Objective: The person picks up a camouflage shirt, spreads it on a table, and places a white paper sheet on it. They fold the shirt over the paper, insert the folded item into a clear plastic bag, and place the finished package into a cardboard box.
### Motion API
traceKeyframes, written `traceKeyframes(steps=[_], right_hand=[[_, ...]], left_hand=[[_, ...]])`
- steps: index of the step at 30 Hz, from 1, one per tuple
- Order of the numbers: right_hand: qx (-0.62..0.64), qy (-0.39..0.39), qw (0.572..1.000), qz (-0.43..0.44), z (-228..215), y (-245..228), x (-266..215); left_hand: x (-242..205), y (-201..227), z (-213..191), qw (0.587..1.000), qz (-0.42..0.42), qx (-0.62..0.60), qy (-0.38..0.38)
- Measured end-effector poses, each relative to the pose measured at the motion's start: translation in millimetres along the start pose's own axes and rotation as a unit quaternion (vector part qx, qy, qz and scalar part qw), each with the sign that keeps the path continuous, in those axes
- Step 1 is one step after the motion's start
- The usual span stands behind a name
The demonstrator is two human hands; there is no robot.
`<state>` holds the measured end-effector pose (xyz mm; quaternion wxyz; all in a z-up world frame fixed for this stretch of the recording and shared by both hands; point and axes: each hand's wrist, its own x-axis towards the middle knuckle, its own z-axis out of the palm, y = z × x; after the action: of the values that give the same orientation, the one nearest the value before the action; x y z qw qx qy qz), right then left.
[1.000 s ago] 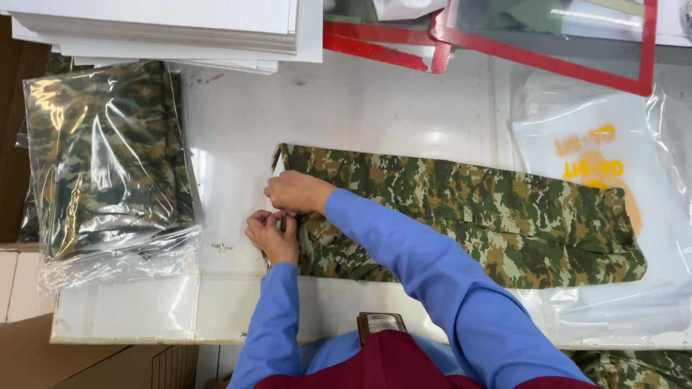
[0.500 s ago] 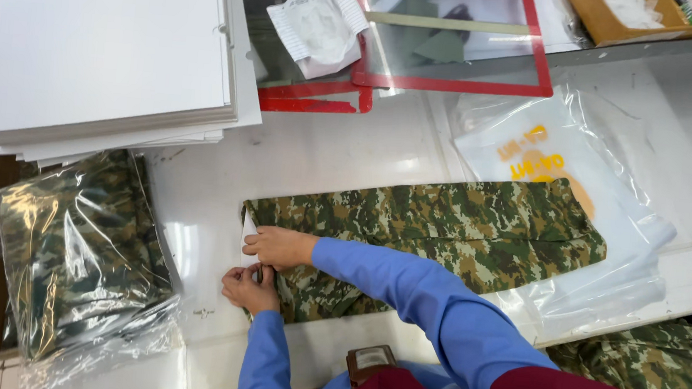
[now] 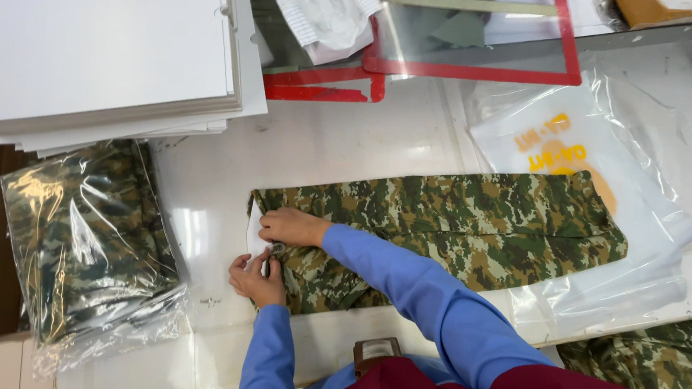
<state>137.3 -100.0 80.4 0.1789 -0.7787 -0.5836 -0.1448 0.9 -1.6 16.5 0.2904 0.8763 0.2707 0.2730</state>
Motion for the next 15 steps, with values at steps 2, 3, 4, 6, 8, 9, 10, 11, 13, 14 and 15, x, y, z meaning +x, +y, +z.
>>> traceKeyframes(steps=[2, 3, 4, 6, 8, 9, 10, 11, 13, 14, 15], right_hand=[[-0.012, 0.009, 1.0, 0.019, 5, -4, -2], [-0.016, 0.014, 0.999, 0.04, 6, -6, -3], [-0.021, 0.02, 0.998, 0.062, 6, -8, -6], [-0.008, 0.03, 0.997, 0.074, 1, -8, -2], [0.005, 0.04, 0.995, 0.096, -3, -17, -4], [0.008, 0.06, 0.991, 0.121, -7, -21, -6], [0.012, 0.08, 0.986, 0.146, -11, -24, -8], [0.012, 0.079, 0.984, 0.16, -18, -31, -16], [0.078, 0.107, 0.963, 0.234, -33, -41, -31], [0.073, 0.107, 0.961, 0.245, -37, -39, -55], [0.074, 0.121, 0.947, 0.289, -41, -39, -80]], left_hand=[[1, -3, 1, 1.0, 0.013, 0.007, 0.0], [1, -3, 1, 1.0, 0.02, 0.004, -0.004], [1, -2, 1, 1.0, 0.027, 0.001, -0.008], [3, -1, 0, 0.999, 0.031, 0.002, -0.01], [1, -3, -4, 0.999, 0.04, 0.004, -0.022], [1, -2, -4, 0.999, 0.048, 0.005, -0.015], [1, -1, -4, 0.998, 0.056, 0.006, -0.007], [0, -5, -5, 0.998, 0.061, 0.006, -0.02], [1, -10, -2, 0.998, 0.048, -0.004, -0.027], [3, -18, -5, 0.998, 0.054, -0.008, -0.038], [4, -25, -8, 0.996, 0.073, -0.026, -0.04]])
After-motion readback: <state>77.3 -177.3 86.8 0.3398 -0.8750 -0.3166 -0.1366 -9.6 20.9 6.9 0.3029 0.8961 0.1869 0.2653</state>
